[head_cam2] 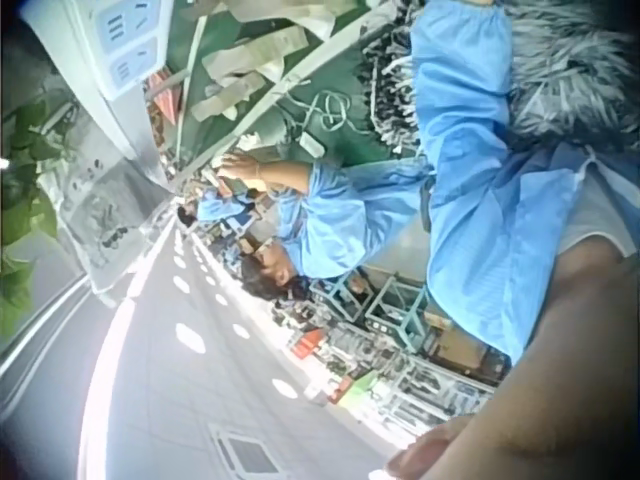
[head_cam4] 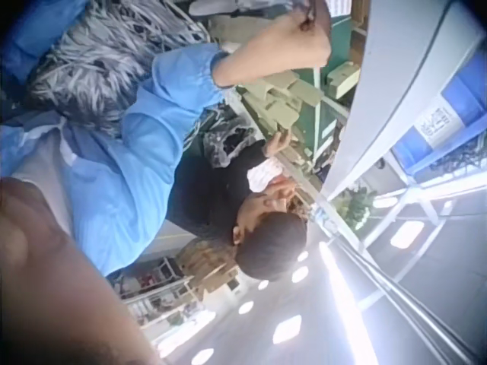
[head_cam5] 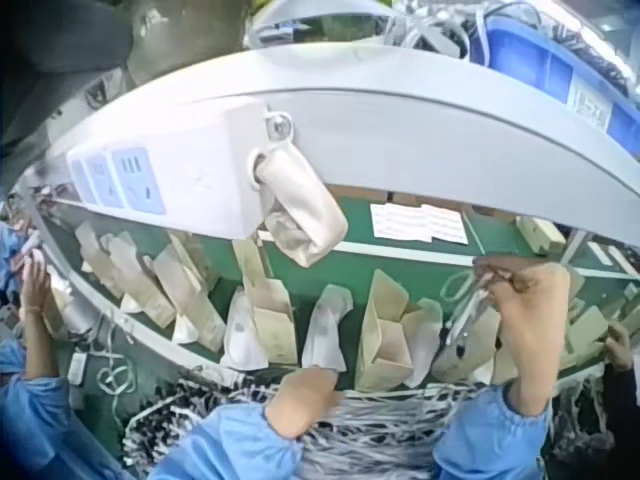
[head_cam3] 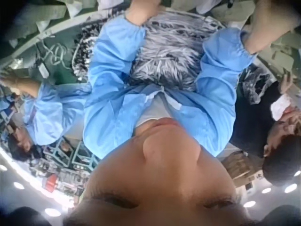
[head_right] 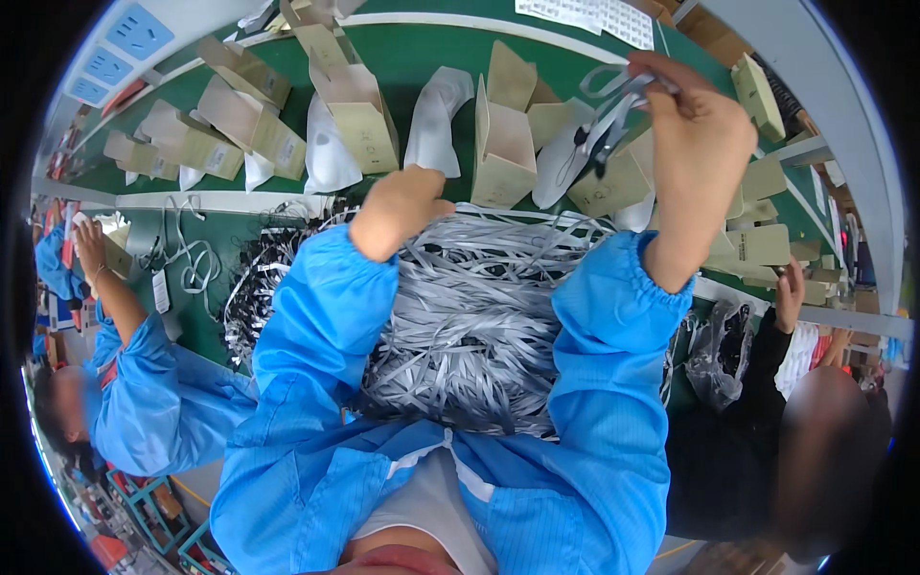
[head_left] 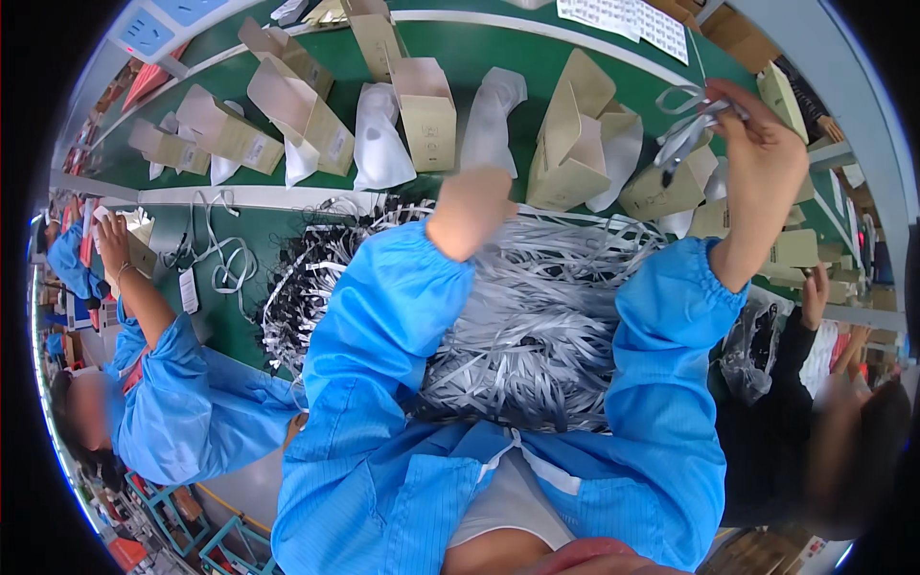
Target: Manually organizing and bundling wire harnesses using plastic ties and cutting tools at a factory workbench.
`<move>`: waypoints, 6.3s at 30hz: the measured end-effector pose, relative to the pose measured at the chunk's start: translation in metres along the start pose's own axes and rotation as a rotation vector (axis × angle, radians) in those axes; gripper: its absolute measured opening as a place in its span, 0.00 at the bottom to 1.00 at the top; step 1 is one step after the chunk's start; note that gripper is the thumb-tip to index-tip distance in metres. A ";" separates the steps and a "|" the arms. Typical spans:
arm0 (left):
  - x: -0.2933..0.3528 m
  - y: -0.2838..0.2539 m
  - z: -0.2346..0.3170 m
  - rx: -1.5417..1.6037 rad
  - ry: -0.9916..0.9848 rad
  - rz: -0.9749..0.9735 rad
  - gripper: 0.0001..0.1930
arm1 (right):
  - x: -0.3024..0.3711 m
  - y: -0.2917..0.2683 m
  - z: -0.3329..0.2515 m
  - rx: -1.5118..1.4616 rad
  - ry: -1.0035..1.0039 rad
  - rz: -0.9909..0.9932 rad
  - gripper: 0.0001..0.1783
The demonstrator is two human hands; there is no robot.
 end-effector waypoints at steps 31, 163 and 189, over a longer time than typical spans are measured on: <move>-0.030 0.061 0.024 0.042 0.059 -0.010 0.05 | -0.070 -0.005 -0.002 0.693 -0.835 0.608 0.13; -0.012 0.050 0.073 0.092 0.100 -0.078 0.03 | 0.051 -0.029 0.092 0.044 0.118 -0.540 0.17; 0.049 -0.158 0.072 0.749 0.143 0.078 0.11 | 0.125 -0.001 -0.074 -0.707 0.245 -0.431 0.12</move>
Point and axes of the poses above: each hand's wrist, its own x-axis away from the middle knuckle, its own y-axis out of the palm, z = x × y, the point moved 9 cm from there along -x, towards the middle knuckle, and after that the axes turned 7 degrees about z, right-handed, at the moved point
